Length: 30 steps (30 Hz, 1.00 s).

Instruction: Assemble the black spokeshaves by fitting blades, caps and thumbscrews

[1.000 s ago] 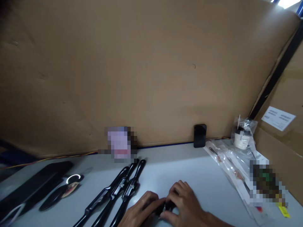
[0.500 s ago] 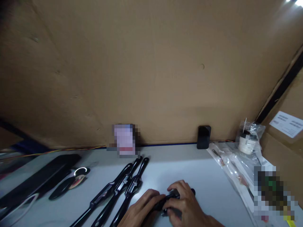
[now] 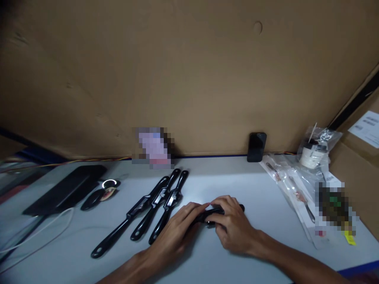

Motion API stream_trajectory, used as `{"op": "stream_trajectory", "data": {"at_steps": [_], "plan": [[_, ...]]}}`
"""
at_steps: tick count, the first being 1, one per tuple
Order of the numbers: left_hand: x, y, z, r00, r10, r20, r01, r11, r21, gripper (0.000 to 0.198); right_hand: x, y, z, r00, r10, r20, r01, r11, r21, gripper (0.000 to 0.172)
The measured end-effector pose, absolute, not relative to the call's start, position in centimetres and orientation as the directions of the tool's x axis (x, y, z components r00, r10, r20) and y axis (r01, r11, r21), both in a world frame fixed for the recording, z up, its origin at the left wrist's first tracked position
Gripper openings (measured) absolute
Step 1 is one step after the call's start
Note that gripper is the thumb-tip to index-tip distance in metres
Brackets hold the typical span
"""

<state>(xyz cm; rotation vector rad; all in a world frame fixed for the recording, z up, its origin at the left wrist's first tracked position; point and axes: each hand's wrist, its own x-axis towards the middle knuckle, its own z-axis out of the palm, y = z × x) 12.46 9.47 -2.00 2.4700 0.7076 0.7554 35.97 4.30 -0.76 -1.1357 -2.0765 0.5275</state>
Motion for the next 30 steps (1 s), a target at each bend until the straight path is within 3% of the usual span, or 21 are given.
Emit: {"op": "stream_trajectory", "data": {"at_steps": [6, 9, 16, 21, 24, 30], "plan": [[12.6, 9.6, -2.1, 0.717, 0.585, 0.38, 0.341, -0.769, 0.54, 0.066, 35.9, 4.6, -0.9, -0.254, 0.858, 0.446, 0.547, 0.508, -0.665, 0.022], [12.6, 9.6, -2.2, 0.714, 0.581, 0.392, 0.33, -0.772, 0.543, 0.067, 35.6, 4.7, -1.1, -0.225, 0.878, 0.422, 0.596, 0.467, -0.653, 0.018], [12.8, 9.6, -2.1, 0.715, 0.576, 0.396, 0.333, -0.779, 0.531, 0.068, 36.3, 4.6, -0.8, -0.387, 0.809, 0.443, 0.525, 0.588, -0.615, 0.043], [12.7, 9.7, -1.9, 0.723, 0.568, 0.393, 0.338, -0.787, 0.516, 0.066, 36.7, 4.6, -1.4, -0.26, 0.852, 0.455, 0.557, 0.517, -0.65, 0.048], [12.6, 9.7, -1.8, 0.729, 0.566, 0.385, 0.333, -0.784, 0.523, 0.069, 36.6, 4.6, -1.5, -0.32, 0.836, 0.446, 0.562, 0.547, -0.621, 0.058], [12.5, 9.6, -1.8, 0.721, 0.575, 0.386, 0.34, -0.78, 0.525, 0.064, 36.5, 4.7, -1.4, -0.283, 0.845, 0.454, 0.571, 0.529, -0.628, 0.052]]}}
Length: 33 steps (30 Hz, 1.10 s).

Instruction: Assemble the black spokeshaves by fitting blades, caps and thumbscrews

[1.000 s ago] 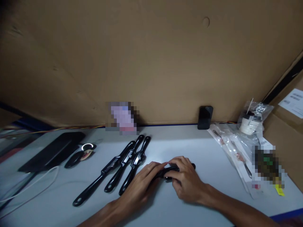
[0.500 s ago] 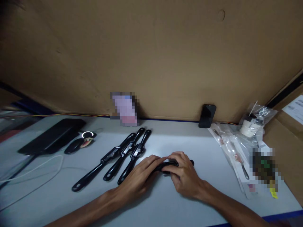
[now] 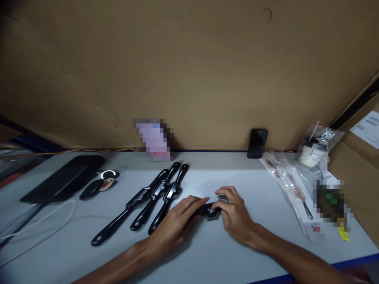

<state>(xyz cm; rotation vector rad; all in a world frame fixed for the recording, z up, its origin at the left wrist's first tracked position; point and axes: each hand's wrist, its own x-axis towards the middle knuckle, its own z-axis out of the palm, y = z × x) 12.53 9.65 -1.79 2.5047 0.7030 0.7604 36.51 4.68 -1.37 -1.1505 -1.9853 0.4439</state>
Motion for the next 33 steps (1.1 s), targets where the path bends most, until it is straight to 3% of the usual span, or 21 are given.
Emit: {"op": "stream_trajectory", "data": {"at_steps": [4, 9, 14, 20, 27, 30, 33], "plan": [[12.5, 9.7, -1.9, 0.72, 0.575, 0.388, 0.339, -0.78, 0.526, 0.063, 36.3, 4.5, -1.2, -0.338, 0.824, 0.454, 0.574, 0.563, -0.595, 0.057], [12.5, 9.7, -1.7, 0.727, 0.575, 0.374, 0.342, -0.777, 0.529, 0.064, 36.3, 4.4, -1.2, -0.269, 0.839, 0.472, 0.578, 0.533, -0.618, 0.04], [12.4, 9.7, -1.6, 0.732, 0.571, 0.371, 0.339, -0.778, 0.529, 0.067, 36.6, 4.6, -0.8, -0.374, 0.831, 0.411, 0.591, 0.556, -0.585, 0.052], [12.5, 9.8, -1.7, 0.727, 0.569, 0.383, 0.33, -0.78, 0.532, 0.067, 36.0, 4.6, -0.4, -0.313, 0.874, 0.373, 0.598, 0.486, -0.637, 0.019], [12.5, 9.9, -2.0, 0.72, 0.576, 0.387, 0.33, -0.775, 0.539, 0.062, 35.3, 4.0, -0.3, -0.351, 0.832, 0.429, 0.639, 0.548, -0.54, 0.021], [12.5, 9.9, -1.9, 0.724, 0.569, 0.39, 0.328, -0.781, 0.531, 0.064, 35.4, 4.0, -0.4, -0.339, 0.81, 0.478, 0.576, 0.581, -0.575, 0.024], [12.5, 9.9, -1.8, 0.724, 0.564, 0.397, 0.321, -0.785, 0.53, 0.067, 35.5, 4.3, -0.7, -0.3, 0.852, 0.429, 0.623, 0.516, -0.588, 0.017]]}}
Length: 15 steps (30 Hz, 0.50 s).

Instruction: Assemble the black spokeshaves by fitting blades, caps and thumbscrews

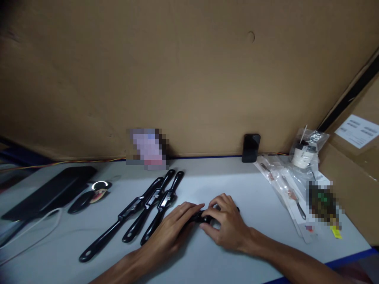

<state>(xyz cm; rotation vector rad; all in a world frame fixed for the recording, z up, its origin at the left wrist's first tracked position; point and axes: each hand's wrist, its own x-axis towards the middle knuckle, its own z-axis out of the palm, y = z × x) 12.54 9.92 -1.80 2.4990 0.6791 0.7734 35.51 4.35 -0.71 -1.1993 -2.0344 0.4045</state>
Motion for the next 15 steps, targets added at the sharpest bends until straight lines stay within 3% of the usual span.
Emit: {"op": "stream_trajectory", "data": {"at_steps": [5, 10, 13, 15], "plan": [[12.6, 10.0, -2.0, 0.711, 0.568, 0.414, 0.312, -0.783, 0.538, 0.062, 35.6, 4.7, -0.8, -0.29, 0.856, 0.428, 0.654, 0.504, -0.564, 0.042], [12.7, 10.1, -1.5, 0.723, 0.553, 0.414, 0.308, -0.794, 0.524, 0.051, 35.5, 4.4, -0.5, -0.254, 0.847, 0.467, 0.628, 0.512, -0.587, 0.013], [12.8, 10.1, -1.0, 0.736, 0.536, 0.412, 0.296, -0.804, 0.516, 0.05, 35.5, 4.3, -0.7, -0.262, 0.839, 0.477, 0.646, 0.52, -0.56, 0.015], [12.8, 10.1, -0.8, 0.734, 0.539, 0.413, 0.298, -0.802, 0.518, 0.049, 35.5, 4.3, -0.7, -0.226, 0.852, 0.472, 0.676, 0.487, -0.554, 0.029]]}}
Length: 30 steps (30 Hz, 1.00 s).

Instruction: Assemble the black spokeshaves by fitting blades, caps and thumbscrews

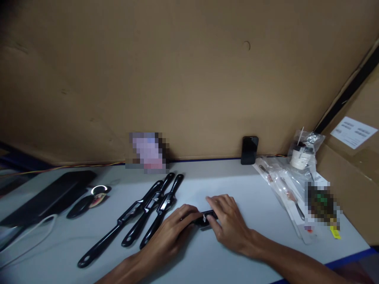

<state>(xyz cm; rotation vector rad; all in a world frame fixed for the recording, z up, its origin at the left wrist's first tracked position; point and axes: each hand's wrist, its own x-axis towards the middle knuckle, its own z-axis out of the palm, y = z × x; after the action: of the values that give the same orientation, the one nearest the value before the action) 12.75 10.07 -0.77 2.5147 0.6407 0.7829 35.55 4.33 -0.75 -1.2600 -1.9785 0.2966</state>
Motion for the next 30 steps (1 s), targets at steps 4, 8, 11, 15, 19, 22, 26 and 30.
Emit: {"op": "stream_trajectory", "data": {"at_steps": [4, 8, 11, 15, 19, 22, 26, 30], "plan": [[12.7, 10.1, -1.2, 0.717, 0.566, 0.407, 0.313, -0.783, 0.537, 0.05, 35.8, 4.2, -0.4, -0.279, 0.842, 0.462, 0.653, 0.519, -0.551, 0.035], [12.6, 10.1, -2.0, 0.705, 0.594, 0.388, 0.338, -0.762, 0.552, 0.055, 35.9, 4.0, 0.0, -0.383, 0.824, 0.417, 0.636, 0.563, -0.527, 0.068], [12.6, 10.0, -2.3, 0.706, 0.602, 0.373, 0.349, -0.754, 0.556, 0.061, 35.9, 4.0, -0.2, -0.359, 0.836, 0.415, 0.641, 0.544, -0.541, 0.068], [12.6, 10.0, -2.1, 0.719, 0.588, 0.371, 0.346, -0.766, 0.542, 0.061, 35.8, 4.1, -0.7, -0.281, 0.853, 0.44, 0.657, 0.505, -0.56, 0.028], [12.6, 9.9, -1.8, 0.727, 0.578, 0.37, 0.353, -0.777, 0.521, 0.06, 36.0, 4.6, -1.0, -0.234, 0.861, 0.452, 0.68, 0.477, -0.557, 0.037], [12.6, 9.9, -1.7, 0.731, 0.577, 0.364, 0.36, -0.78, 0.513, 0.062, 36.6, 4.9, -1.3, -0.196, 0.861, 0.469, 0.7, 0.458, -0.548, 0.054], [12.6, 10.0, -1.4, 0.755, 0.546, 0.363, 0.34, -0.8, 0.495, 0.064, 38.2, 6.2, -1.5, -0.156, 0.863, 0.48, 0.761, 0.415, -0.499, 0.04], [12.6, 10.1, -1.1, 0.772, 0.515, 0.372, 0.311, -0.817, 0.486, 0.06, 41.8, 9.3, -1.4, -0.009, 0.872, 0.489, 0.869, 0.249, -0.427, 0.023]]}}
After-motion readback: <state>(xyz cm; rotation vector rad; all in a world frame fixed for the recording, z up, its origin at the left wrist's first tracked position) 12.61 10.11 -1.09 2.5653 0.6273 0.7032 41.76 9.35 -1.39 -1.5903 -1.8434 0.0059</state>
